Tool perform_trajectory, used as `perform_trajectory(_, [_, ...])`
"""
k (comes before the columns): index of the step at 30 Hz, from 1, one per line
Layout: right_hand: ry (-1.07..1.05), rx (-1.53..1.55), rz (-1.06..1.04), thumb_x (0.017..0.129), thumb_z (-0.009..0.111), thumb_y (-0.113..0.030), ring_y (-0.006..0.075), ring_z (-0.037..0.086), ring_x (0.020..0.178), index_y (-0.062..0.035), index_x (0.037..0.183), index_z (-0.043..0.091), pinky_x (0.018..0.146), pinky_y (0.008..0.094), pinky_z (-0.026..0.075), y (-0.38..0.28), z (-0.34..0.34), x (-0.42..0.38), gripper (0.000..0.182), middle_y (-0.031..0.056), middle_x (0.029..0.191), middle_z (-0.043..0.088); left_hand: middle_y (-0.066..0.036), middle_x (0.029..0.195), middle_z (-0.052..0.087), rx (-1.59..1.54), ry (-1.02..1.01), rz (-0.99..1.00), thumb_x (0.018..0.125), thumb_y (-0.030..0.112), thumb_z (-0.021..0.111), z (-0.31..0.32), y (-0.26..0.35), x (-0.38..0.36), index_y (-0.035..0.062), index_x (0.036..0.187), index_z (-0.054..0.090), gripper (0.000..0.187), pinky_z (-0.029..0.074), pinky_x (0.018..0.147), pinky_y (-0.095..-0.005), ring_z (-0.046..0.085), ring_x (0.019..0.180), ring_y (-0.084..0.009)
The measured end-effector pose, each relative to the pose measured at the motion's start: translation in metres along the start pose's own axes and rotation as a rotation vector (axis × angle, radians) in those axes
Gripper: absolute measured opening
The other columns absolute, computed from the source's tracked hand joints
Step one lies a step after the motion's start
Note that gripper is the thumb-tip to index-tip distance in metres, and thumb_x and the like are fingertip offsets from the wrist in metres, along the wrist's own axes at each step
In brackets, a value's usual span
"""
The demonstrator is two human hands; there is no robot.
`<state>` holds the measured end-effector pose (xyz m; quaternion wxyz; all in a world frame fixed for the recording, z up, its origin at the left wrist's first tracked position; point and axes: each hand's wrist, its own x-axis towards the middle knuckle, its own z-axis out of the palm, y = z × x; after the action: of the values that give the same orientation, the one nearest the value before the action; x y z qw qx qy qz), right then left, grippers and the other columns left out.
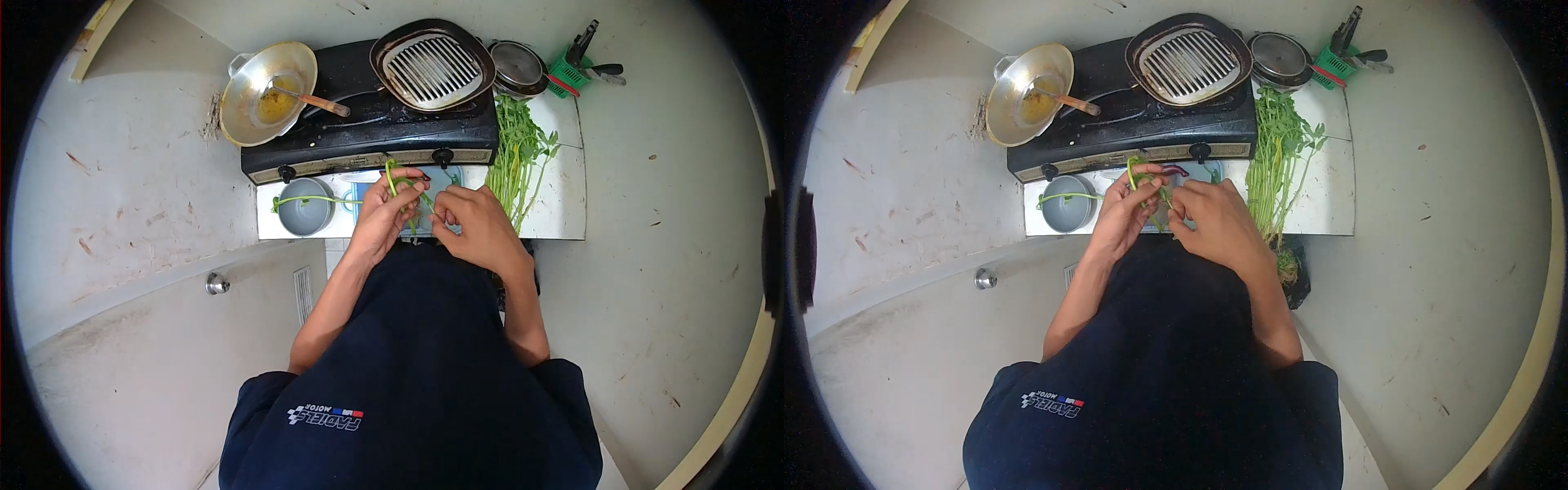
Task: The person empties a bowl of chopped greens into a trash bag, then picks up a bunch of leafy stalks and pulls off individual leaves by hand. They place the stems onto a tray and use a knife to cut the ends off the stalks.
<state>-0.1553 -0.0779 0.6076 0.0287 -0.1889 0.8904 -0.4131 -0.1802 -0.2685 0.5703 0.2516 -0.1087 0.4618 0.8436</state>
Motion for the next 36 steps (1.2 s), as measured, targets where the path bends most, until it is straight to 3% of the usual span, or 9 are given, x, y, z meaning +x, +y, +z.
perform_trajectory(6, [-0.105, 0.215, 0.071, 0.085, 0.07, -0.007, 0.0219, 0.059, 0.065, -0.0004, 0.081, 0.059, 0.067, 0.0342, 0.044, 0.006, -0.008, -0.01, 0.013, 0.0086, 0.071, 0.057, -0.006, 0.105, 0.071, 0.196, 0.009, 0.073, 0.1, 0.014, 0.068, -0.003, 0.004, 0.002, 0.0026, 0.116, 0.064, 0.02, 0.039, 0.061, -0.0181, 0.052, 0.072, -0.0025])
perform_trajectory(13, [-0.165, 0.506, 0.079, 0.091, 0.067, -0.006, 0.0148, 0.053, 0.068, 0.0025, 0.081, 0.057, 0.068, 0.031, 0.045, 0.026, -0.018, -0.019, 0.016, 0.0065, 0.072, 0.055, -0.005, 0.103, 0.072, 0.393, -0.023, -0.088, 0.107, 0.031, 0.057, -0.004, 0.02, -0.003, 0.0039, 0.119, 0.065, 0.031, 0.041, 0.066, -0.0175, 0.057, 0.081, -0.0037])
perform_trajectory(19, [-0.22, 0.631, 0.164, 0.093, 0.066, -0.011, 0.0102, 0.049, 0.07, 0.0041, 0.082, 0.057, 0.067, 0.0291, 0.043, 0.049, -0.021, -0.025, 0.021, 0.0034, 0.069, 0.051, -0.003, 0.099, 0.071, 0.543, -0.286, -0.165, 0.097, 0.016, 0.071, -0.023, 0.029, 0.0, 0.0017, 0.121, 0.066, 0.028, 0.044, 0.071, -0.0185, 0.062, 0.081, -0.0057])
perform_trajectory(22, [-0.254, 0.758, 0.274, 0.093, 0.064, -0.011, 0.0096, 0.047, 0.071, 0.0038, 0.081, 0.055, 0.068, 0.0286, 0.042, 0.055, -0.022, -0.028, 0.021, 0.0028, 0.069, 0.05, -0.001, 0.097, 0.071, 0.511, -0.362, -0.119, 0.093, 0.009, 0.074, -0.018, 0.03, -0.001, 0.001, 0.12, 0.067, 0.029, 0.042, 0.064, -0.0189, 0.057, 0.072, -0.0047])
perform_trajectory(24, [-0.259, 0.765, 0.277, 0.092, 0.063, -0.01, 0.0098, 0.047, 0.071, 0.0038, 0.08, 0.054, 0.068, 0.0286, 0.042, 0.058, -0.023, -0.028, 0.02, 0.0029, 0.069, 0.049, -0.001, 0.096, 0.07, 0.522, -0.398, -0.107, 0.095, 0.011, 0.072, -0.02, 0.028, 0.001, 0.0014, 0.119, 0.067, 0.026, 0.039, 0.06, -0.0194, 0.053, 0.07, -0.0041])
perform_trajectory(29, [-0.242, 0.609, 0.108, 0.091, 0.063, -0.007, 0.011, 0.047, 0.071, 0.0048, 0.081, 0.051, 0.069, 0.0291, 0.042, 0.057, -0.027, -0.021, 0.019, 0.0041, 0.069, 0.049, -0.001, 0.094, 0.07, 0.482, -0.305, -0.146, 0.101, 0.017, 0.066, -0.017, 0.031, 0.006, 0.0024, 0.115, 0.068, 0.021, 0.035, 0.058, -0.0203, 0.05, 0.068, -0.0041])
perform_trajectory(36, [-0.225, 0.584, 0.091, 0.09, 0.065, -0.007, 0.0126, 0.048, 0.073, 0.0049, 0.082, 0.051, 0.071, 0.0296, 0.043, 0.057, -0.029, -0.015, 0.02, 0.0059, 0.071, 0.05, -0.006, 0.102, 0.074, 0.459, -0.236, -0.089, 0.101, 0.015, 0.065, -0.024, 0.03, 0.013, 0.0042, 0.116, 0.068, 0.019, 0.039, 0.061, -0.0186, 0.052, 0.071, -0.0033])
